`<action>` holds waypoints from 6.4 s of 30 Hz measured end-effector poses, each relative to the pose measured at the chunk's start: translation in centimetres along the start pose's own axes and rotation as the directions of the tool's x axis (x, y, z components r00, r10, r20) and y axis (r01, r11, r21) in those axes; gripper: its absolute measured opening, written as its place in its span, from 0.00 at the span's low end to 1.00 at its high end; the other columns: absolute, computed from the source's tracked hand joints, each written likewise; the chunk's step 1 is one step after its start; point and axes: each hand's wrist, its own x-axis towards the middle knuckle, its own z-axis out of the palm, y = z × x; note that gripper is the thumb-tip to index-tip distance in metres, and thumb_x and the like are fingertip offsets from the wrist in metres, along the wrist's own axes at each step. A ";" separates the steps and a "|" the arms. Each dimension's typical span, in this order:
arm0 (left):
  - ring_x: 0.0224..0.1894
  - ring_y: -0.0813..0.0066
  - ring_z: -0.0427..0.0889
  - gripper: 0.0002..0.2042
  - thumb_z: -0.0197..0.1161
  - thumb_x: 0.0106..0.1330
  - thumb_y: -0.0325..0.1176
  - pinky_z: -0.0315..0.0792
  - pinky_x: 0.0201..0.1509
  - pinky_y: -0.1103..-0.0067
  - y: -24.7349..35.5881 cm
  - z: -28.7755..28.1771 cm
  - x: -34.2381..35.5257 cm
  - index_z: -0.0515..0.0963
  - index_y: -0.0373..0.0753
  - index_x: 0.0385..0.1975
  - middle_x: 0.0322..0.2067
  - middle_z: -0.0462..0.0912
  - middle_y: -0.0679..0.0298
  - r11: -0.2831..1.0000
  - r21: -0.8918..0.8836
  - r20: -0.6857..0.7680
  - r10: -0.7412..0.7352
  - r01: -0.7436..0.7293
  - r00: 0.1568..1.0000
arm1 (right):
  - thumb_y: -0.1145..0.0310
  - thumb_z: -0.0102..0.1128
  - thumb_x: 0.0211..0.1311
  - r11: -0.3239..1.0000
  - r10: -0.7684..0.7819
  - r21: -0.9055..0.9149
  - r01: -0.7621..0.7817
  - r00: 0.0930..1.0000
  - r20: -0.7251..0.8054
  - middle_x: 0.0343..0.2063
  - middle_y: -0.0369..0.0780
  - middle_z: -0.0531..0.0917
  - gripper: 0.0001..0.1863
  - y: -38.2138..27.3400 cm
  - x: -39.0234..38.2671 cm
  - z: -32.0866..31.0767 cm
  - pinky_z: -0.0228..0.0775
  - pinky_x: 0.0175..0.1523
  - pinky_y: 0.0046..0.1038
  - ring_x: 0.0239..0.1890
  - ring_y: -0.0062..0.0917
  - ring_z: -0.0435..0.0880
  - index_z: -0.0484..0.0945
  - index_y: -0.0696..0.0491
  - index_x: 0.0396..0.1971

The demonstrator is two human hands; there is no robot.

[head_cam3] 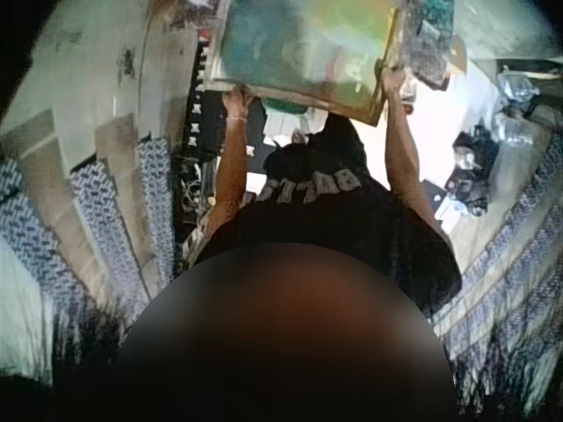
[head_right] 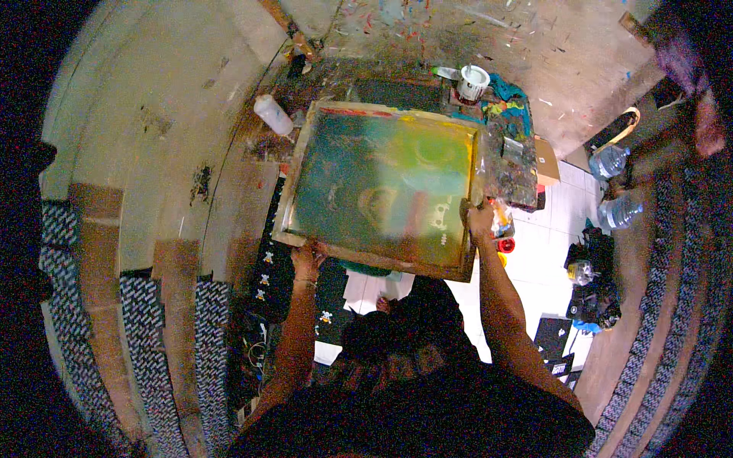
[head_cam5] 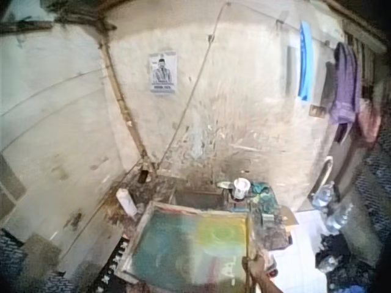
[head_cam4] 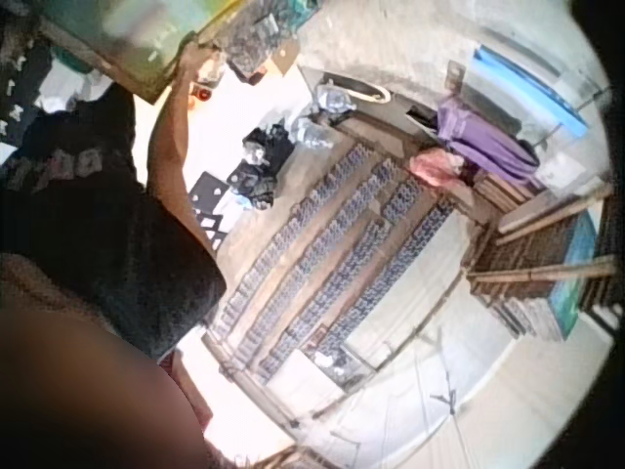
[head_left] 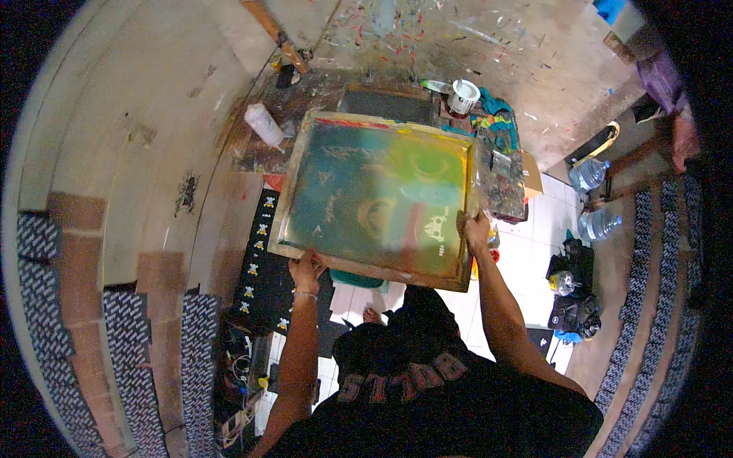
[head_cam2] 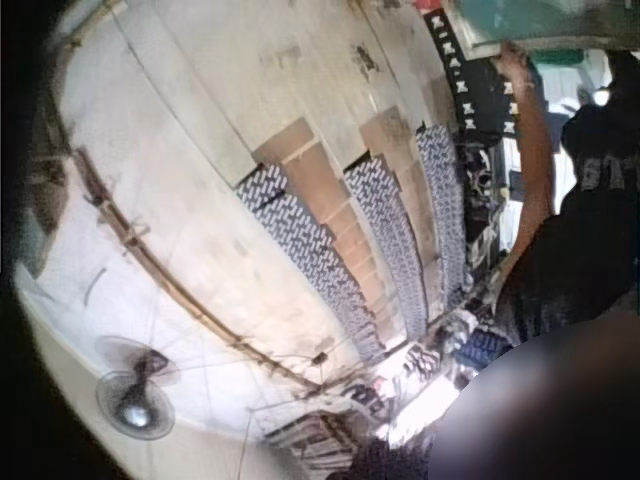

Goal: The person cleans a screen printing frame by wiping its surface with a cloth and a white substance from a cup. They then stack the cleaned frame with others and pick up another frame to repeat the cleaning process.

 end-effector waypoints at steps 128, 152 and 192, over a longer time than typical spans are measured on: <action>0.43 0.44 0.81 0.25 0.56 0.64 0.53 0.76 0.47 0.59 -41.7 -14.1 -24.9 0.80 0.30 0.33 0.37 0.82 0.43 0.338 0.814 -0.448 -0.151 0.472 0.881 | 0.74 0.61 0.57 0.723 -0.304 -0.062 0.688 0.398 0.866 0.36 0.46 0.80 0.13 3.6 -1.3 7.1 0.75 0.36 0.32 0.30 0.33 0.82 0.78 0.57 0.43; 0.31 0.74 0.80 0.13 0.62 0.67 0.37 0.75 0.35 0.77 -8.6 9.8 7.9 0.79 0.36 0.45 0.36 0.84 0.62 0.413 0.809 0.363 0.208 -0.418 0.908 | 0.61 0.51 0.62 0.875 -0.059 -0.477 0.083 0.996 0.066 0.40 0.55 0.80 0.16 11.1 33.7 -1.1 0.75 0.44 0.45 0.41 0.49 0.81 0.76 0.57 0.43; 0.64 0.45 0.67 0.24 0.50 0.71 0.40 0.60 0.69 0.58 -33.1 8.5 32.1 0.63 0.39 0.65 0.63 0.67 0.46 -0.411 0.204 0.707 -0.566 -0.889 0.424 | 0.80 0.62 0.46 0.698 -0.422 -0.563 0.442 0.890 0.175 0.29 0.44 0.82 0.11 -3.2 26.0 -3.4 0.76 0.32 0.30 0.29 0.26 0.84 0.78 0.63 0.34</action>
